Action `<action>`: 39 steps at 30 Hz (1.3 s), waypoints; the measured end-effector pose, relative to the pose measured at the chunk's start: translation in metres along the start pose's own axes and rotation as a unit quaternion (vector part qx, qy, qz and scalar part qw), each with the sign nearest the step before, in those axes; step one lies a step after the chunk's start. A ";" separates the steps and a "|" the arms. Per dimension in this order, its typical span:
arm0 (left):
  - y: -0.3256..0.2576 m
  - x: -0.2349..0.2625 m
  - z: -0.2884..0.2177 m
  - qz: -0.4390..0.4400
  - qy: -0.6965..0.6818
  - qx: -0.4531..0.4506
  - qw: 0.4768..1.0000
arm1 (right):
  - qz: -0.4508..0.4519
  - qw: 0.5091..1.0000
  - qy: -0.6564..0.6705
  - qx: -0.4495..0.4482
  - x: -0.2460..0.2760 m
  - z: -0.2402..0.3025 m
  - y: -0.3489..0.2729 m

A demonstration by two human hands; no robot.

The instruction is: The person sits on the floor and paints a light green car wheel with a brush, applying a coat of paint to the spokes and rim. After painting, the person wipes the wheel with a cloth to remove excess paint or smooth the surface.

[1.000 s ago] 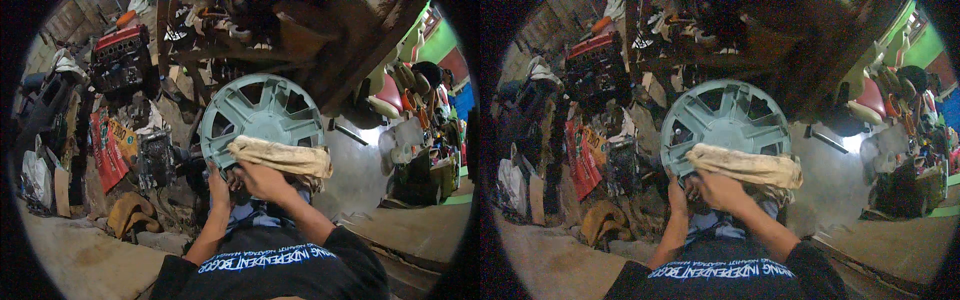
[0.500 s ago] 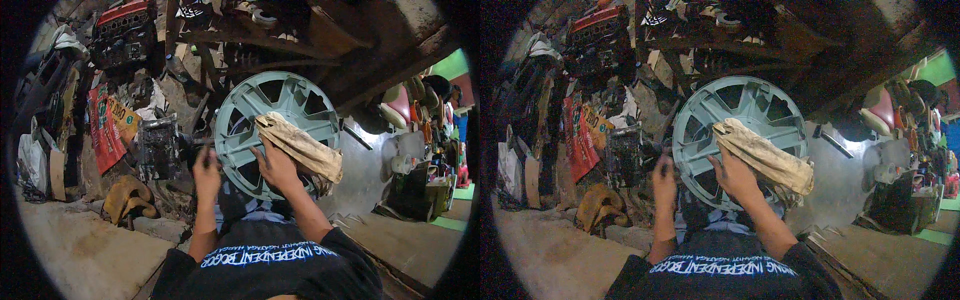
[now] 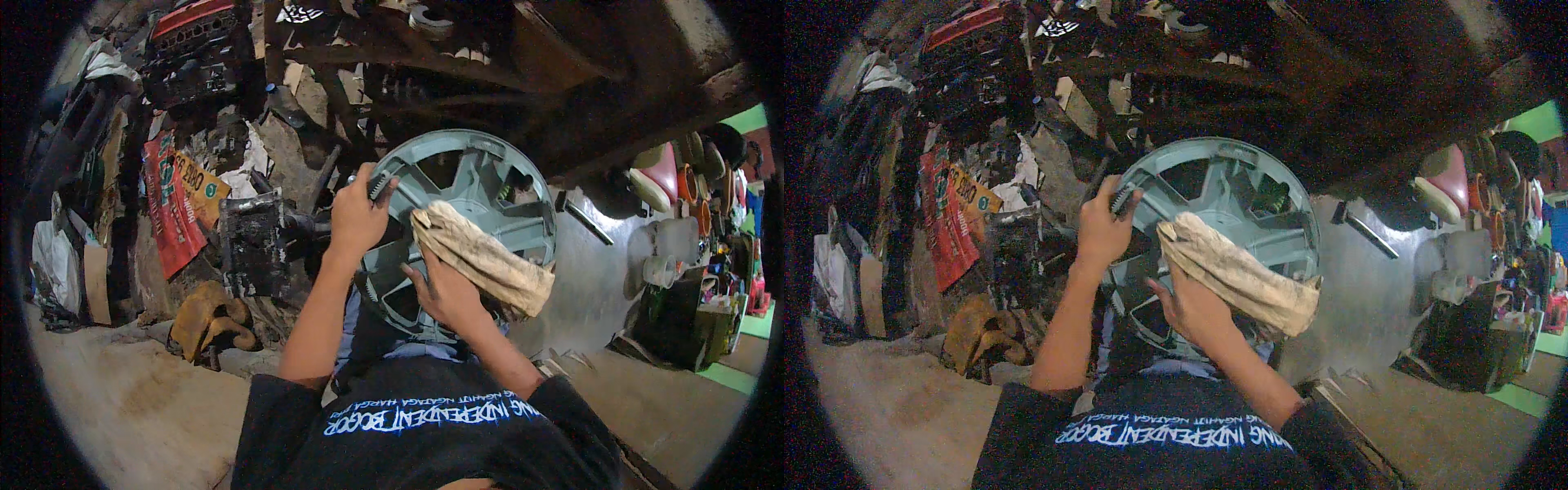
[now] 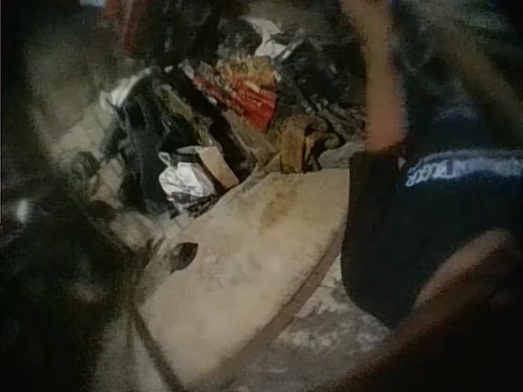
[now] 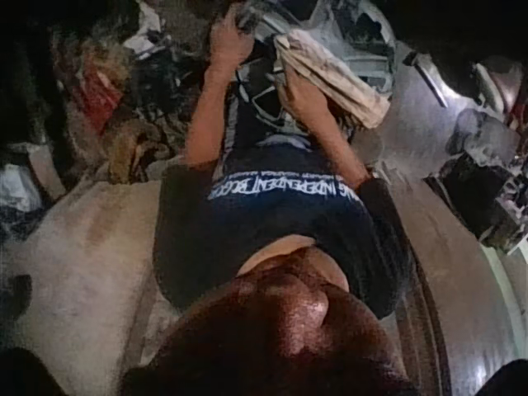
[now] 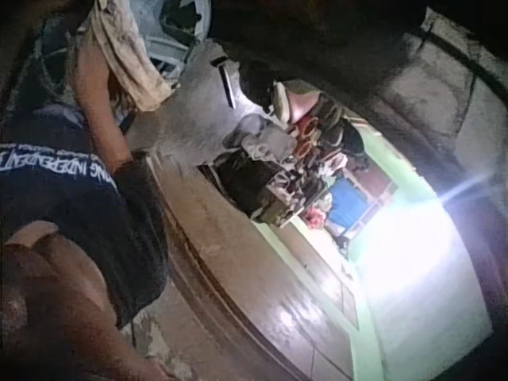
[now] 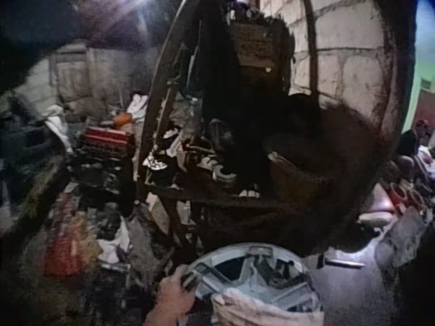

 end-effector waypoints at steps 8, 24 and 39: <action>-0.002 0.004 -0.008 -0.019 0.074 0.117 0.990 | 0.008 0.995 -0.067 -0.075 0.024 -0.015 -0.001; -0.002 0.002 -0.011 -0.051 0.053 0.088 0.993 | -0.073 0.972 -0.118 -0.191 0.048 -0.070 -0.011; 0.002 0.001 -0.003 -0.043 0.036 0.054 0.997 | 0.042 0.972 -0.133 -0.187 0.041 -0.070 -0.018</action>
Point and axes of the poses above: each hand's wrist, its own y-axis towards the middle knuckle, its own x-axis out of the back of the hand, z = x × y, the point moved 4 cm from there along y, towards the middle knuckle, and after that the axes turned 5 degrees about x, right-handed, at the moved point
